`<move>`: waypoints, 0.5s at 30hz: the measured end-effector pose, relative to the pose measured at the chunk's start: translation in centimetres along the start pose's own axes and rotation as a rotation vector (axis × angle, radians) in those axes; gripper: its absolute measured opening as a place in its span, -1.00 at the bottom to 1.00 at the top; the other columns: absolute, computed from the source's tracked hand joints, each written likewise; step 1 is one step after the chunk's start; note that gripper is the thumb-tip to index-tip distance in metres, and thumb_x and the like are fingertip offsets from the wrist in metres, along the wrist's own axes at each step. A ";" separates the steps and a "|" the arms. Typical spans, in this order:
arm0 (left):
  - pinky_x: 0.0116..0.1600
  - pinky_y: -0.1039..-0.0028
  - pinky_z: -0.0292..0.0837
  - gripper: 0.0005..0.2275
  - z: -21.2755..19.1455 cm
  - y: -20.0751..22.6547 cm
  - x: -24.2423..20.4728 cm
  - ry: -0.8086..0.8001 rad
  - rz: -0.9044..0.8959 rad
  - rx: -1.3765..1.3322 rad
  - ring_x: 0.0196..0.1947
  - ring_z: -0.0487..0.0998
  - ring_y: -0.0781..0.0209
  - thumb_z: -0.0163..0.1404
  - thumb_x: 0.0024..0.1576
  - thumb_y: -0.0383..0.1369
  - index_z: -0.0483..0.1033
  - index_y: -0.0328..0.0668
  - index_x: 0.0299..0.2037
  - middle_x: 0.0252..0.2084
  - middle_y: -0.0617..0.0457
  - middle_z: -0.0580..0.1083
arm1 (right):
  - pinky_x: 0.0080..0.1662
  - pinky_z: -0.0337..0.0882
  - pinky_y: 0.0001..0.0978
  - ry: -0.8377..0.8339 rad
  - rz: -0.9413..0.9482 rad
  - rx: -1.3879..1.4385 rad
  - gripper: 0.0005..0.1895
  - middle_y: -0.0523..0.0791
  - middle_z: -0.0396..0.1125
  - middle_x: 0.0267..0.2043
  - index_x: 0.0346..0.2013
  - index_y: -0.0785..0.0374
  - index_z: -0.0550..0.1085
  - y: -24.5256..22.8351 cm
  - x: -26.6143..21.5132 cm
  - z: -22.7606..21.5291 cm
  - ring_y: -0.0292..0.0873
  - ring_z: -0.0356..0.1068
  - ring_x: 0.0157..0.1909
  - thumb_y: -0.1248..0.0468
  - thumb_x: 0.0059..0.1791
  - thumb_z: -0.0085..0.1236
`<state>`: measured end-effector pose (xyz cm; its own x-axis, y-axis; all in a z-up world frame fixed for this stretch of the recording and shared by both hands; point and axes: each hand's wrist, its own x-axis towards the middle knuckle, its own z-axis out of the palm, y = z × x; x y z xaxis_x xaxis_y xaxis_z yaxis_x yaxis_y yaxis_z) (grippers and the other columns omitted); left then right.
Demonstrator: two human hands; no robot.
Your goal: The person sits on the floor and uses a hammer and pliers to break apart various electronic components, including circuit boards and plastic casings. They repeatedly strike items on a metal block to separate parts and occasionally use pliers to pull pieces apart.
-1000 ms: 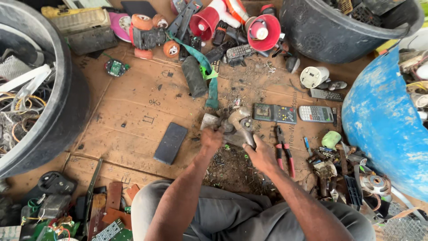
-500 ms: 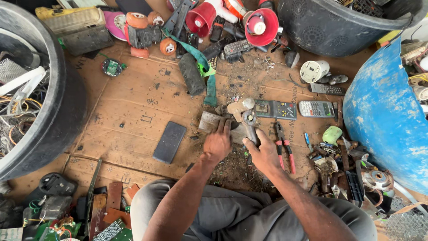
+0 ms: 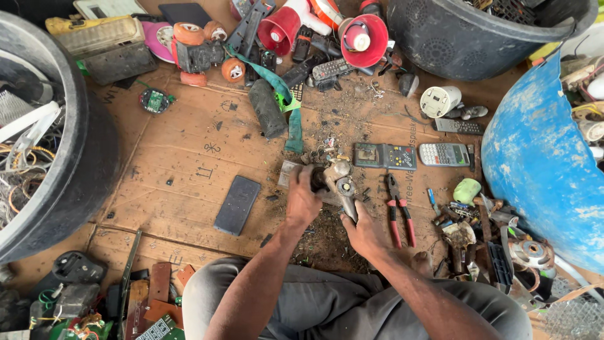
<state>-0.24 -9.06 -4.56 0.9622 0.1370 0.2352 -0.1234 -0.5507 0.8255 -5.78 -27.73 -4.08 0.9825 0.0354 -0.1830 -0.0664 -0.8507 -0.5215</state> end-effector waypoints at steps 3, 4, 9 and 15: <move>-0.23 0.37 0.58 -0.57 1.4 -2.8 0.3 -0.003 -0.338 -0.343 -0.13 0.51 -0.18 0.08 0.04 -0.65 0.36 -0.41 0.15 0.06 -0.41 0.40 | -0.56 0.35 -0.25 -0.066 0.084 -0.002 -0.40 -0.01 0.44 -0.35 0.33 0.16 0.19 -0.8 -0.1 -0.7 -0.16 0.40 -0.57 -0.02 0.07 0.00; -0.28 0.40 0.56 -0.64 1.9 -3.9 0.8 -0.015 -0.474 -0.505 -0.20 0.51 -0.13 0.07 0.07 -0.64 0.38 -0.41 0.10 0.00 -0.39 0.45 | -0.58 0.34 -0.28 -0.074 0.092 0.011 -0.39 -0.02 0.44 -0.37 0.33 0.17 0.18 -1.3 -0.2 -1.2 -0.18 0.40 -0.59 -0.03 0.07 -0.01; -0.46 0.46 0.50 -0.87 2.7 -5.7 1.9 -0.064 -0.885 -0.739 -0.51 0.58 0.09 0.08 0.14 -0.57 0.48 -0.30 -0.13 -0.30 -0.17 0.58 | -0.61 0.24 -0.33 -0.045 0.056 0.226 -0.66 -0.12 0.37 -0.47 0.03 0.20 0.38 -4.4 -1.2 -4.3 -0.25 0.26 -0.61 0.04 0.11 0.05; -0.57 0.47 0.46 -0.87 3.7 -7.6 2.0 -0.036 -0.794 -0.782 -0.62 0.54 0.22 0.14 0.12 -0.56 0.48 -0.41 -0.18 -0.43 -0.13 0.56 | -0.52 0.31 -0.45 0.548 -0.633 0.680 -0.73 -0.17 0.30 -0.49 0.09 0.25 0.27 -5.6 -1.1 -7.8 -0.35 0.28 -0.54 0.17 0.18 -0.07</move>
<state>3.54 -7.63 -12.26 0.8405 0.1891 -0.5078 0.4238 0.3544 0.8335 -5.08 -27.08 5.56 0.8054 -0.0165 0.5925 0.5644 -0.2841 -0.7751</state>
